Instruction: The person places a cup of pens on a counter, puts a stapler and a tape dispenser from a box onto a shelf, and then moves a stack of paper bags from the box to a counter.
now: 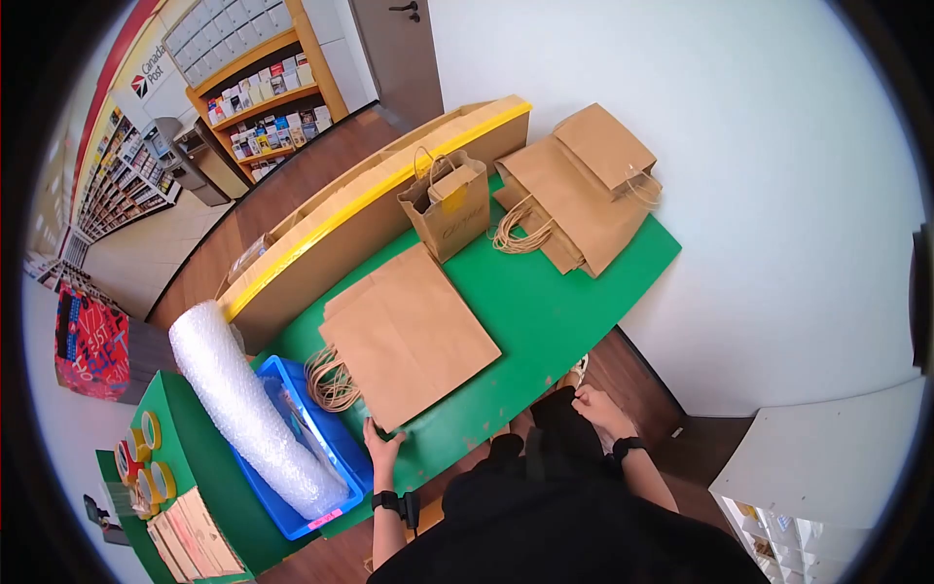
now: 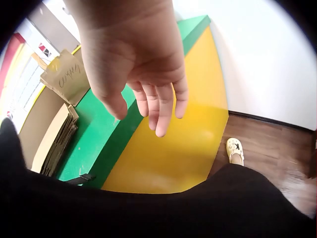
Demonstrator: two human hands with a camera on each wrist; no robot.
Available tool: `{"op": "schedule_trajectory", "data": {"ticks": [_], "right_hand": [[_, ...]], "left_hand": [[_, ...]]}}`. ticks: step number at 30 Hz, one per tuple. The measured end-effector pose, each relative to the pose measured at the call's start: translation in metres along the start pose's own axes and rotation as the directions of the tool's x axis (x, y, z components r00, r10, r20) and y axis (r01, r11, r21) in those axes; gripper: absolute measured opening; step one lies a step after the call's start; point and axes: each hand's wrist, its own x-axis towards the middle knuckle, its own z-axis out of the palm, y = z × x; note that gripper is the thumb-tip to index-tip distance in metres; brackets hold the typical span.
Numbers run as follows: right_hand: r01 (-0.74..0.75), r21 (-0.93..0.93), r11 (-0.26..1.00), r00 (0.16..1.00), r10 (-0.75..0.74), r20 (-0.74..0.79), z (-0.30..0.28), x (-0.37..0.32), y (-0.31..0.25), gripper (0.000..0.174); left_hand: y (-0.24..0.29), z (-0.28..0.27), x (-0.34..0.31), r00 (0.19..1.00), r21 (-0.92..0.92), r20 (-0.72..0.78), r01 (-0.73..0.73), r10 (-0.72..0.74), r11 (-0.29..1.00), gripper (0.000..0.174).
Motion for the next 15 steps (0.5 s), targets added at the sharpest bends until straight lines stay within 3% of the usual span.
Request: {"op": "schedule_trajectory", "data": {"ticks": [1,4,7,8,11,12,15], "right_hand": [[-0.018,-0.008,1.000,1.000,0.018,0.005,-0.002,0.001,-0.001,0.027],[-0.033,-0.019,0.999,0.999,0.033,-0.005,-0.009,0.006,-0.002,0.025],[0.006,-0.023,1.000,1.000,-0.006,-0.027,-0.015,0.011,-0.003,0.023],[0.011,-0.041,0.999,1.000,-0.012,-0.014,-0.017,0.013,-0.004,0.023],[0.038,-0.058,0.998,0.999,-0.038,0.000,-0.022,0.021,-0.003,0.022],[0.049,-0.059,0.997,0.999,-0.049,0.003,-0.023,0.024,0.000,0.022],[0.019,0.011,1.000,1.000,-0.019,0.024,-0.029,0.036,0.011,0.021]], "left_hand": [[0.001,0.001,0.000,1.000,0.016,-0.002,-0.008,0.008,1.000,0.084],[0.006,0.004,0.002,0.999,-0.199,0.001,0.034,-0.034,0.980,0.085],[-0.002,0.009,0.005,1.000,-0.271,-0.008,0.024,-0.027,0.962,0.082],[-0.005,0.009,0.005,0.999,-0.211,0.012,0.039,-0.038,0.977,0.082],[-0.005,0.021,-0.003,0.984,-0.148,-0.156,0.068,-0.091,0.987,0.080],[-0.007,0.027,-0.004,0.969,-0.246,-0.211,0.074,-0.128,0.966,0.079],[-0.008,0.034,-0.009,0.930,-0.253,-0.284,0.163,-0.234,0.954,0.075]]}}
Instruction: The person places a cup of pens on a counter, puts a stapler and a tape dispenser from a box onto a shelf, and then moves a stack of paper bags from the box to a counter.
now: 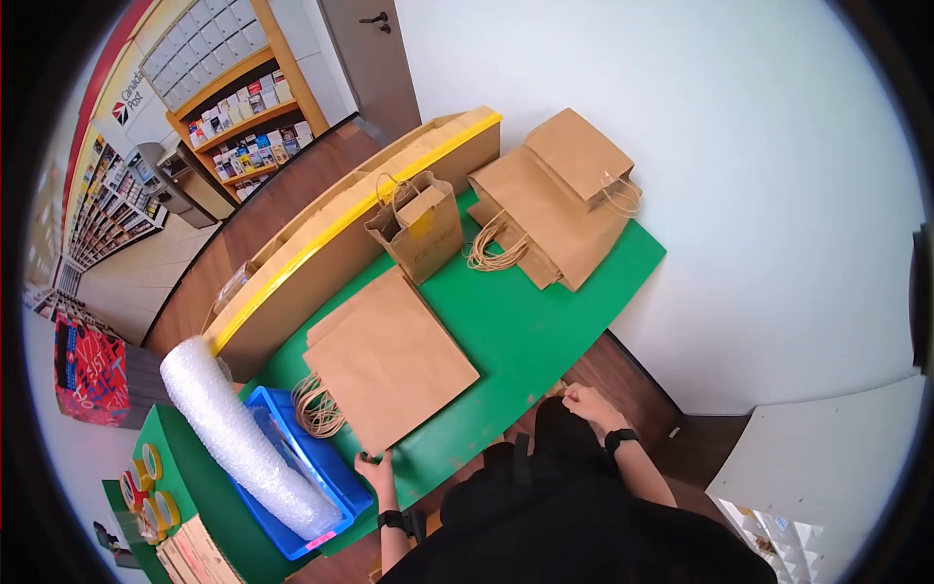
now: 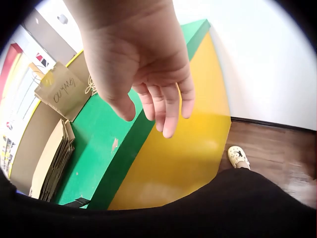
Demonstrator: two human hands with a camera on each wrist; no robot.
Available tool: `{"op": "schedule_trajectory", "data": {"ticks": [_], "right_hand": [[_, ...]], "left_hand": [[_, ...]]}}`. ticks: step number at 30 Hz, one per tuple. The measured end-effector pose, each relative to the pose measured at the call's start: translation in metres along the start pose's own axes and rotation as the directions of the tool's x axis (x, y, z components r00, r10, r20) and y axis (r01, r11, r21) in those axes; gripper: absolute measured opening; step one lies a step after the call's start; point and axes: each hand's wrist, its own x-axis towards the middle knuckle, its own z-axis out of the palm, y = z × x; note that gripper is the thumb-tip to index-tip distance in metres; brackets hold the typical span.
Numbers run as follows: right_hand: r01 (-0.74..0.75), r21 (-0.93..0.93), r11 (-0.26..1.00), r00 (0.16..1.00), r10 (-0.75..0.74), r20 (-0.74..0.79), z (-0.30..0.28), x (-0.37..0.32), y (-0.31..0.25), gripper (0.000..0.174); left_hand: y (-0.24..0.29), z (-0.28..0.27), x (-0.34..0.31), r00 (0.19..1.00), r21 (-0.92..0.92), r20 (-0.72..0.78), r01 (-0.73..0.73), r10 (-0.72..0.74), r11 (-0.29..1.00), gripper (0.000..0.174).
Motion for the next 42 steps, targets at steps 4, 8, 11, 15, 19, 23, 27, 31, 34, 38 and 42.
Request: {"op": "schedule_trajectory", "data": {"ticks": [4,8,11,15,19,23,27,31,34,38,42], "right_hand": [[-0.012,-0.084,0.996,1.000,0.014,0.023,-0.028,0.024,0.006,0.022],[0.049,-0.080,0.996,0.998,-0.046,0.045,-0.062,0.052,0.005,0.022],[0.083,-0.114,0.990,0.989,-0.067,0.133,-0.087,0.080,0.008,0.022],[0.075,-0.108,0.991,0.976,-0.051,0.213,-0.111,0.122,0.025,0.026],[-0.028,-0.084,0.996,0.950,0.053,0.308,-0.134,0.134,-0.003,0.027],[0.216,-0.282,0.935,0.904,-0.082,0.420,-0.131,0.152,0.006,0.026],[0.124,-0.314,0.941,0.876,0.045,0.481,-0.132,0.161,-0.009,0.027],[0.050,-0.320,0.946,0.863,0.120,0.490,-0.130,0.163,-0.024,0.031],[0.040,-0.335,0.941,0.875,0.129,0.467,-0.128,0.162,-0.023,0.030],[0.109,-0.399,0.911,0.879,0.099,0.467,-0.123,0.164,-0.010,0.032],[0.338,-0.593,0.731,0.918,-0.118,0.378,-0.110,0.167,0.017,0.035]], "left_hand": [[0.015,0.007,-0.020,0.986,0.074,-0.063,0.162,-0.157,0.984,0.065],[0.011,0.024,-0.043,0.959,0.054,-0.120,0.266,-0.258,0.963,0.055],[0.041,0.039,-0.073,0.920,0.076,-0.167,0.370,-0.354,0.926,0.050],[0.026,0.061,-0.105,0.920,0.130,-0.169,0.375,-0.353,0.918,0.040],[0.010,0.077,-0.147,0.878,0.080,-0.122,0.473,-0.462,0.878,0.026],[0.003,0.092,-0.214,0.846,-0.162,-0.102,0.504,-0.523,0.848,0.019],[0.034,0.093,-0.286,0.694,-0.284,0.015,0.694,-0.720,0.662,0.014],[0.026,0.096,-0.352,0.621,-0.282,0.038,0.758,-0.783,0.588,0.014],[0.016,0.100,-0.389,0.537,-0.315,0.063,0.811,-0.841,0.493,0.015],[-0.008,0.103,-0.423,0.471,-0.278,0.130,0.862,-0.872,0.424,0.018],[-0.037,0.099,-0.456,0.481,-0.336,0.103,0.840,-0.870,0.425,0.018]]}}
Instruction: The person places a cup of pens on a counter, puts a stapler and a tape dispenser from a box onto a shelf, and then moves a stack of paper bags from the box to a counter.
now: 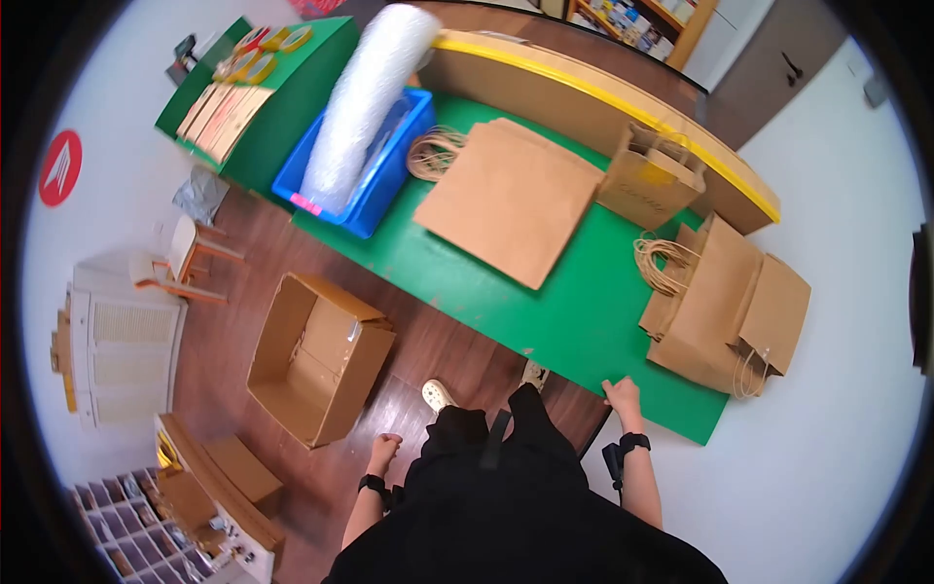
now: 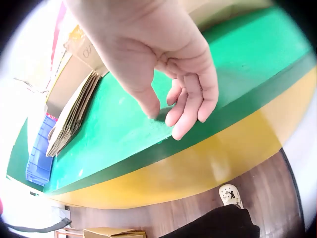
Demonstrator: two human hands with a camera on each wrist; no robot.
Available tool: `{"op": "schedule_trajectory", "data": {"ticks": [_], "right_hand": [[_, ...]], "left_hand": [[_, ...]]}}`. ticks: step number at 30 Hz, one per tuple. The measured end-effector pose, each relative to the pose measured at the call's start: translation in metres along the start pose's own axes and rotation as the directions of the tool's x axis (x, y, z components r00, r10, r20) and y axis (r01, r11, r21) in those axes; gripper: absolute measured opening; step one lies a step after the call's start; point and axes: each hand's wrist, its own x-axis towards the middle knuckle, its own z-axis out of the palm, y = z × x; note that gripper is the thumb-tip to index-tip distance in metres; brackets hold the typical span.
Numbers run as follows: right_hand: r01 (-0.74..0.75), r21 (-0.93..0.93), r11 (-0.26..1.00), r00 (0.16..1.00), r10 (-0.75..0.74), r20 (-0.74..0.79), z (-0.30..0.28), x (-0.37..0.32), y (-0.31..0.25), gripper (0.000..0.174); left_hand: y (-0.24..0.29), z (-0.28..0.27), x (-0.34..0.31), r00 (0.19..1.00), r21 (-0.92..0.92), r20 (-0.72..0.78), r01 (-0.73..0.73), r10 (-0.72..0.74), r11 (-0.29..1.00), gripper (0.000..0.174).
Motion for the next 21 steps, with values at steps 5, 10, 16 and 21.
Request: {"op": "schedule_trajectory", "data": {"ticks": [5,10,16,21], "right_hand": [[0.135,-0.263,0.955,0.987,-0.152,-0.045,0.023,-0.022,-0.011,0.031],[0.025,-0.176,0.984,0.955,0.028,0.294,0.063,-0.069,-0.083,0.027],[0.308,-0.352,0.884,0.849,-0.089,0.520,0.142,-0.103,-0.181,0.032],[0.490,-0.314,0.814,0.769,-0.233,0.596,0.179,-0.122,-0.281,0.033]], "left_hand": [[-0.062,-0.045,0.009,0.993,-0.103,-0.113,-0.054,0.042,0.993,0.014],[-0.149,-0.106,0.015,0.985,-0.186,-0.120,0.102,-0.126,0.977,0.012],[-0.246,-0.156,0.007,0.927,-0.419,-0.282,0.114,-0.248,0.901,0.014],[-0.294,-0.157,0.007,0.912,-0.459,-0.302,0.116,-0.278,0.881,0.013]]}}
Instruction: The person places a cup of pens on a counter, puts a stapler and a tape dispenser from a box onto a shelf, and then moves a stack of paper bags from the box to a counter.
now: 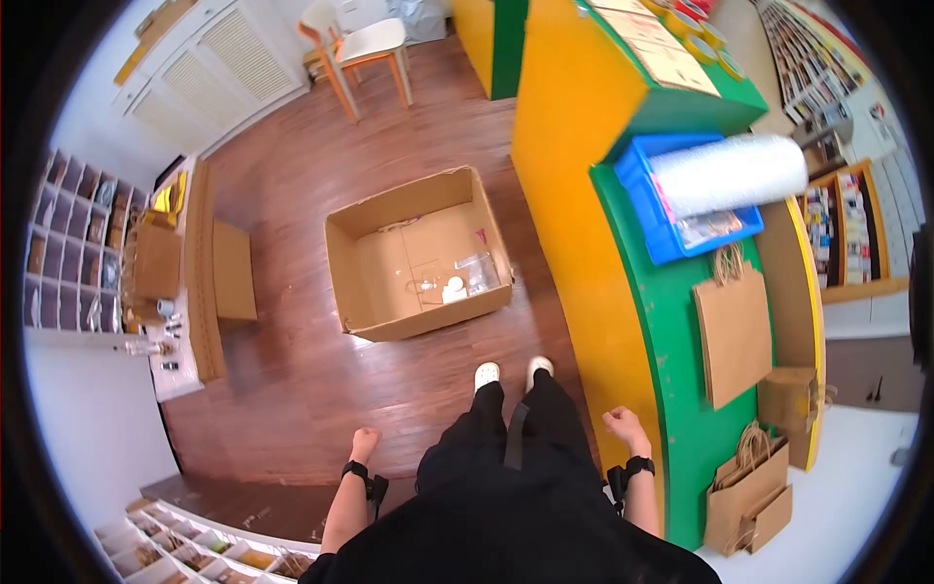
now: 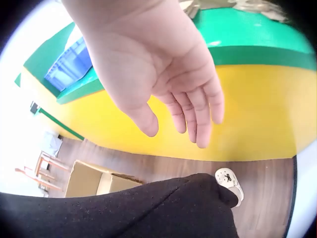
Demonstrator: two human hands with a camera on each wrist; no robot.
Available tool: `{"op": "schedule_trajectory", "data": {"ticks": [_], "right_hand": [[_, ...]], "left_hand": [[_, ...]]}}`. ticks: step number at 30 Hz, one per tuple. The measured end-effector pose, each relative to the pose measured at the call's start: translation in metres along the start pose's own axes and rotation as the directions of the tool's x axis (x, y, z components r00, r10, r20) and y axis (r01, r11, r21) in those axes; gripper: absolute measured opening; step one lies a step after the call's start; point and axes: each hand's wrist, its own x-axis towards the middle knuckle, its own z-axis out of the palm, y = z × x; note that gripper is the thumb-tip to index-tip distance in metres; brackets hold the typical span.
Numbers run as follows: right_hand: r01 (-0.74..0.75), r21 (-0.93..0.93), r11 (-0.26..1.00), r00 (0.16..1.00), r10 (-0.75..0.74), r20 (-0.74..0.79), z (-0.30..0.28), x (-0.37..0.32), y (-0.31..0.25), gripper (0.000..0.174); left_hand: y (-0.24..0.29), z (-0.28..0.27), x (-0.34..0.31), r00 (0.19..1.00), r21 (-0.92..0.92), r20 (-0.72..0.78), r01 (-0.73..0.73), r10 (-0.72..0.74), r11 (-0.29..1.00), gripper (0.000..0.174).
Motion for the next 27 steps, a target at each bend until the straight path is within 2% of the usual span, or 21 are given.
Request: {"op": "schedule_trajectory", "data": {"ticks": [2,5,9,10,11,14,17,19,21,22,25,27], "right_hand": [[0.057,-0.068,0.996,0.998,-0.055,0.036,-0.011,0.021,-0.025,0.034],[0.102,-0.228,0.968,0.992,-0.082,0.097,-0.033,0.040,-0.086,0.033],[0.265,-0.373,0.889,0.960,-0.208,0.187,-0.041,0.108,-0.144,0.030],[0.347,-0.418,0.840,0.937,-0.285,0.203,-0.036,0.130,-0.160,0.031],[0.364,-0.438,0.822,0.927,-0.275,0.253,-0.032,0.154,-0.176,0.029],[0.406,-0.422,0.810,0.892,-0.252,0.375,-0.002,0.212,-0.239,0.028],[0.429,-0.341,0.837,0.857,-0.257,0.446,0.035,0.268,-0.289,0.026],[0.443,-0.337,0.831,0.837,-0.249,0.487,0.057,0.296,-0.322,0.023],[0.527,-0.414,0.743,0.817,-0.309,0.486,0.075,0.323,-0.352,0.024],[0.564,-0.455,0.689,0.804,-0.335,0.491,0.084,0.338,-0.363,0.024],[0.595,-0.443,0.671,0.800,-0.439,0.410,0.120,0.382,-0.387,0.028],[0.573,-0.407,0.711,0.812,-0.429,0.395,0.142,0.404,-0.401,0.032]], "left_hand": [[-0.013,0.008,0.001,0.997,-0.081,-0.026,0.066,-0.069,0.994,0.018],[-0.046,0.027,0.028,0.990,0.104,0.018,0.141,-0.143,0.985,0.019],[0.000,0.042,0.019,0.991,-0.078,-0.014,0.129,-0.130,0.989,0.019],[0.011,0.043,0.017,0.991,-0.118,-0.041,0.123,-0.129,0.985,0.018],[0.021,0.045,0.015,0.989,-0.155,-0.073,0.114,-0.127,0.981,0.018],[0.059,0.038,0.002,0.965,-0.129,-0.217,0.117,-0.143,0.985,0.016],[0.080,0.030,0.008,0.961,0.034,-0.239,0.150,-0.138,0.988,0.017],[0.089,0.028,0.021,0.966,0.062,-0.219,0.158,-0.141,0.985,0.015],[0.101,0.027,0.048,0.961,0.095,-0.234,0.173,-0.147,0.980,0.012],[0.105,0.030,0.065,0.954,0.081,-0.275,0.147,-0.120,0.986,0.010],[0.126,0.036,0.121,0.902,0.018,-0.432,0.006,0.003,1.000,0.010],[0.135,0.040,0.167,0.890,-0.024,-0.454,-0.048,0.031,0.999,0.015]]}}
